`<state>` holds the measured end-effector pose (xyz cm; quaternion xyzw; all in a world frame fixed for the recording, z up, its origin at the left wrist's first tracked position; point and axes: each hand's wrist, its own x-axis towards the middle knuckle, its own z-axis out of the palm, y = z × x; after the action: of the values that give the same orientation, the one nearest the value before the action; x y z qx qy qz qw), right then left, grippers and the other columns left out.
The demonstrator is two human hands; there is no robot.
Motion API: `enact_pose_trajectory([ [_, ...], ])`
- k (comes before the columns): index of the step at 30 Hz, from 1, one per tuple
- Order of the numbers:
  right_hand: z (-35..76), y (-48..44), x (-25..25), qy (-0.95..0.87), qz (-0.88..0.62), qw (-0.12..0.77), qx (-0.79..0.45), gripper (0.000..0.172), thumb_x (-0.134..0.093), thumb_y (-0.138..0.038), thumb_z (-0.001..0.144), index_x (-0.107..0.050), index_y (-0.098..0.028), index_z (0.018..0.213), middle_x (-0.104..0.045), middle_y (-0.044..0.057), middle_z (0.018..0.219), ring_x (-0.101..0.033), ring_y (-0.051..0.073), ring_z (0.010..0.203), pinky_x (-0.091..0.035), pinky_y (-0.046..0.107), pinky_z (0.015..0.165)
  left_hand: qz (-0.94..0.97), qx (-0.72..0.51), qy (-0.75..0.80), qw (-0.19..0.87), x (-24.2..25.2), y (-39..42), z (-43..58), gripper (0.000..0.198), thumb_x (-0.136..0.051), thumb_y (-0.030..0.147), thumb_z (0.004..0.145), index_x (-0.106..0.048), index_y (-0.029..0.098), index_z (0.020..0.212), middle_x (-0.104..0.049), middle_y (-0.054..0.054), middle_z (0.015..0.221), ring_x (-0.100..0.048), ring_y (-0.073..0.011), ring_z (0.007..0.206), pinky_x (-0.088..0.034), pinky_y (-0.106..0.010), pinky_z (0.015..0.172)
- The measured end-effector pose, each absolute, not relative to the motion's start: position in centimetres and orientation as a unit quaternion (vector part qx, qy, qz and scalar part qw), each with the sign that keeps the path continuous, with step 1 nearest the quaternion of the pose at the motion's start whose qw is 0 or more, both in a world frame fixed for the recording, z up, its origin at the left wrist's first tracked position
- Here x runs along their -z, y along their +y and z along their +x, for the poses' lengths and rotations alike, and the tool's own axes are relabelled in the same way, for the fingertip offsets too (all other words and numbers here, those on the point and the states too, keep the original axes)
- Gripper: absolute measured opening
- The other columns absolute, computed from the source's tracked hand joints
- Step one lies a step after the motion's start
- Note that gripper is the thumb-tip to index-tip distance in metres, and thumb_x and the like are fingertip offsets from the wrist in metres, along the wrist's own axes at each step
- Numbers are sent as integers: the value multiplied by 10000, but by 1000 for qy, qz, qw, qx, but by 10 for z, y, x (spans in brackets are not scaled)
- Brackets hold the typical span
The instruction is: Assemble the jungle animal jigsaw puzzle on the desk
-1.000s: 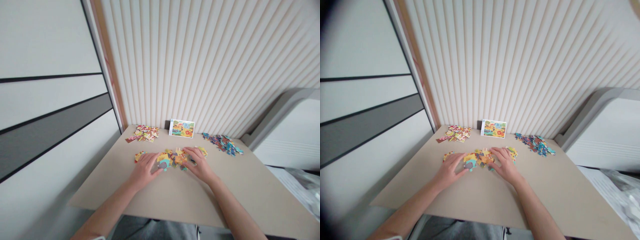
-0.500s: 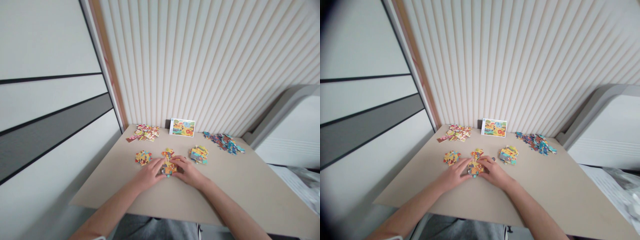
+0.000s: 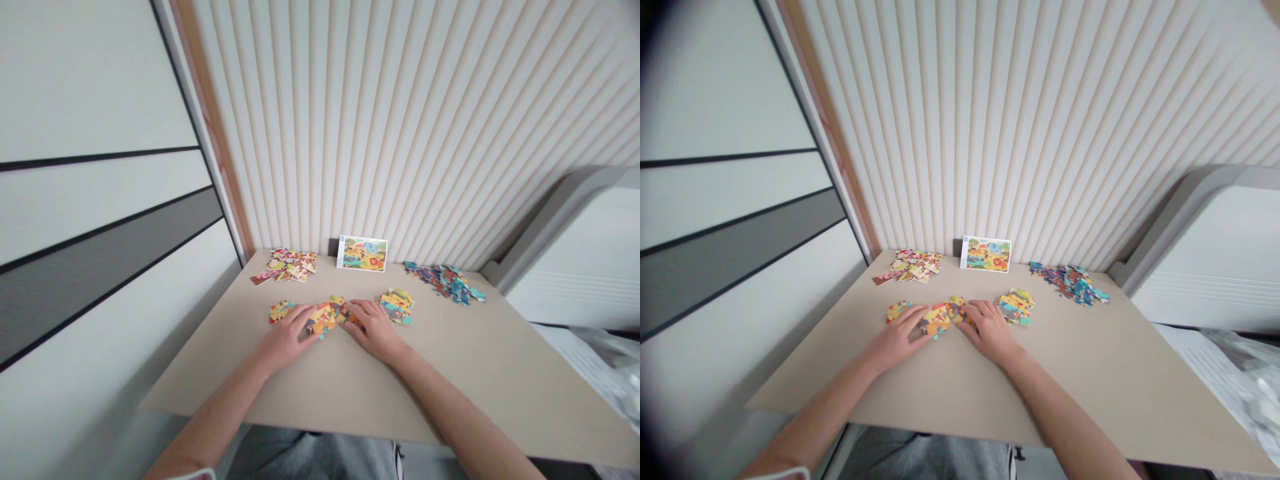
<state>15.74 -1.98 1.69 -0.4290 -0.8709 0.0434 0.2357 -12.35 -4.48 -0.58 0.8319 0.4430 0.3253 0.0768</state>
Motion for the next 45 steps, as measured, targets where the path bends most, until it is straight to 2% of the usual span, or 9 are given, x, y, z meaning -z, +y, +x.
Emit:
enact_pose_trajectory([
  [5, 139, -16, -10, -887, -414, 201, -30, 463, -559, -516, 981, -607, -253, 1359, -552, 147, 1458, -480, 311, 1357, -367, 497, 1112, 771, -367, 520, 20, 12, -25, -152, 514, -630, 338, 927, -508, 227, 1413, -588, -117, 1380, -573, -282, 1287, -449, -450, 1132],
  [11, 139, -18, -5, -867, -425, 248, -75, 157, -630, -354, 957, -659, -244, 1065, -658, 87, 1288, -561, 256, 1240, -378, 436, 1074, 758, -326, 564, 9, 16, -23, -158, 462, -620, 310, 916, -544, 229, 1364, -642, -104, 1280, -614, -280, 1189, -487, -444, 1062],
  [19, 142, -15, -2, -835, -459, 281, -113, 98, -606, -233, 934, -633, -247, 1027, -705, 40, 1110, -607, 227, 1090, -401, 392, 996, 783, -283, 553, -16, 16, -28, -153, 477, -570, 262, 936, -499, 236, 1407, -629, -110, 1305, -585, -286, 1212, -463, -458, 1058],
  [21, 142, -15, -3, -836, -460, 282, -102, 118, -607, -249, 939, -637, -248, 1053, -707, 44, 1099, -607, 230, 1086, -397, 396, 998, 789, -276, 549, -11, 15, -27, -152, 497, -578, 261, 930, -490, 246, 1419, -619, -105, 1313, -575, -281, 1223, -457, -452, 1065],
  [26, 135, -14, -3, -859, -437, 262, -55, 387, -708, -443, 891, -633, -253, 1219, -689, 88, 1213, -576, 281, 1173, -321, 474, 1093, 770, -266, 580, -16, 11, -25, -149, 498, -604, 303, 926, -505, 230, 1409, -633, -101, 1213, -596, -273, 1147, -467, -416, 1028],
  [30, 126, -14, -5, -866, -429, 254, -44, 299, -688, -413, 899, -667, -258, 1154, -687, 81, 1226, -588, 262, 1169, -329, 462, 1094, 739, -268, 617, -41, 9, -26, -150, 495, -606, 370, 929, -531, 230, 1398, -637, -104, 1164, -604, -290, 1115, -473, -415, 996],
  [35, 148, -15, -24, -832, -474, 286, 14, 325, -652, -360, 899, -656, -266, 1211, -648, 95, 1311, -553, 274, 1239, -312, 474, 1120, 727, -247, 639, -42, 10, -29, -152, 478, -574, 362, 938, -543, 228, 1396, -653, -108, 1144, -617, -289, 1098, -480, -417, 982],
  [38, 188, -11, -35, -780, -548, 295, 64, 363, -603, -362, 920, -633, -259, 1267, -631, 114, 1332, -545, 290, 1247, -332, 479, 1099, 733, -245, 633, -45, 10, -31, -152, 473, -557, 337, 941, -529, 221, 1398, -639, -120, 1220, -599, -292, 1150, -474, -434, 1006],
  [45, 260, 4, -24, -742, -642, 192, 29, 391, -572, -447, 931, -628, -289, 1284, -655, 109, 1270, -588, 312, 1180, -416, 483, 982, 783, -272, 551, -97, -8, -36, -126, 503, -565, 303, 929, -485, 199, 1414, -509, -164, 1441, -439, -331, 1382, -351, -517, 1159],
])
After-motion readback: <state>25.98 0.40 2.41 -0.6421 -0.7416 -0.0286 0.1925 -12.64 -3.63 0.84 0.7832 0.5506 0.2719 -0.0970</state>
